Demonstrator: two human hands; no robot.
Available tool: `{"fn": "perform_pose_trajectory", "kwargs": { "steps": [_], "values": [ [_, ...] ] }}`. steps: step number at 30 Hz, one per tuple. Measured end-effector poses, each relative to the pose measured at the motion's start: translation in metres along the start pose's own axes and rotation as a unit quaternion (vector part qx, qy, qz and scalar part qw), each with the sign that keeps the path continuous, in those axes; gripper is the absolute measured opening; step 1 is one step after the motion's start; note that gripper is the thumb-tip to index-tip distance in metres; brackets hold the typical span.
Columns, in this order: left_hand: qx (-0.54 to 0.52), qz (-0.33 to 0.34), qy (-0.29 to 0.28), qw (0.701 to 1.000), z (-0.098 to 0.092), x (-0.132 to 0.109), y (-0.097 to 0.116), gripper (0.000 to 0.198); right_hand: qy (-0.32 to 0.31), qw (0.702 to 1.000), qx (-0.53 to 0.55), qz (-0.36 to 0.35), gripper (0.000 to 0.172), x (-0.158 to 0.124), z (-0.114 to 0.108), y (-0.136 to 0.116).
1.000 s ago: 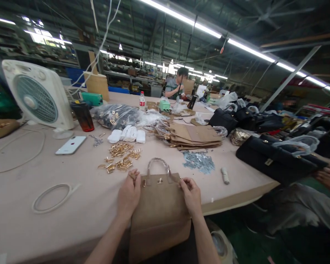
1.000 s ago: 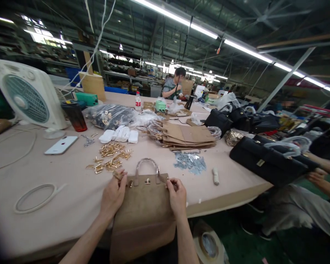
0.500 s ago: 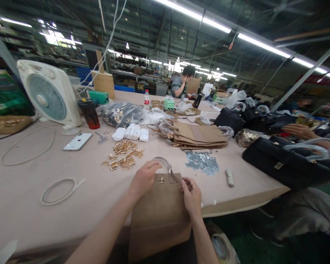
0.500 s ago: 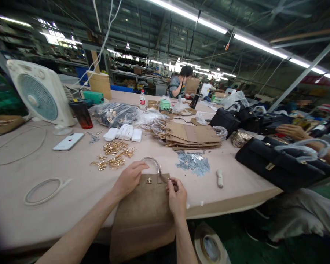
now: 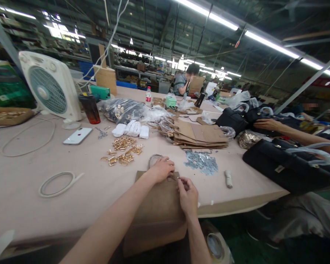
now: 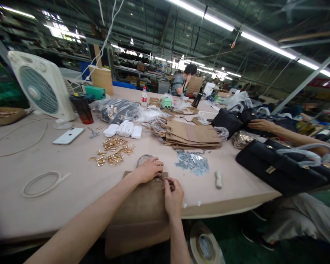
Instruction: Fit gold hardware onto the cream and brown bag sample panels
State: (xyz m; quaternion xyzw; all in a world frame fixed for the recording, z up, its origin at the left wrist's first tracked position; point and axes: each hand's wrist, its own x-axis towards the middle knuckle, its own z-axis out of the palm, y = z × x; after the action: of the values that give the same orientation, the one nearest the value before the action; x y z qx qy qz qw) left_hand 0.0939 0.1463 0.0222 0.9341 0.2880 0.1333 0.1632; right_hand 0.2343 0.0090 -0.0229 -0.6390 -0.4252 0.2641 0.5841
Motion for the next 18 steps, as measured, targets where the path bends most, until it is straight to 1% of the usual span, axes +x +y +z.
{"fn": "perform_pose_trajectory", "kwargs": {
  "steps": [3,7,10,11,13,15,17,18],
  "values": [
    [-0.028,0.008,-0.008,1.000,-0.006,0.007,0.003,0.007,0.000,1.000,-0.004,-0.003,0.032,-0.001,0.001,-0.001],
    [-0.067,-0.027,0.004,0.997,-0.011,0.016,0.015,0.009,-0.012,0.999,-0.017,-0.025,0.031,-0.002,0.002,0.002],
    [-0.088,-0.059,0.038,0.994,-0.007,0.019,0.028,0.024,-0.033,0.998,-0.036,-0.049,0.033,-0.002,0.003,0.003],
    [-0.111,-0.070,0.052,0.990,-0.005,0.020,0.033,0.029,-0.038,0.996,-0.047,-0.059,0.033,-0.002,0.004,0.002],
    [-0.195,-0.084,0.076,0.974,0.002,0.020,0.041,0.039,-0.043,0.994,-0.068,-0.075,0.031,-0.001,0.004,0.001],
    [-0.315,-0.086,0.083,0.942,0.010,0.018,0.047,0.049,-0.040,0.993,-0.070,-0.083,0.029,0.000,0.003,-0.001],
    [-0.402,-0.081,0.079,0.909,0.017,0.015,0.050,0.052,-0.034,0.995,-0.056,-0.076,0.029,0.003,0.003,-0.001],
    [-0.417,-0.081,0.082,0.902,0.018,0.013,0.049,0.050,-0.026,0.996,-0.050,-0.066,0.030,0.005,0.003,0.000]
  ]
}}
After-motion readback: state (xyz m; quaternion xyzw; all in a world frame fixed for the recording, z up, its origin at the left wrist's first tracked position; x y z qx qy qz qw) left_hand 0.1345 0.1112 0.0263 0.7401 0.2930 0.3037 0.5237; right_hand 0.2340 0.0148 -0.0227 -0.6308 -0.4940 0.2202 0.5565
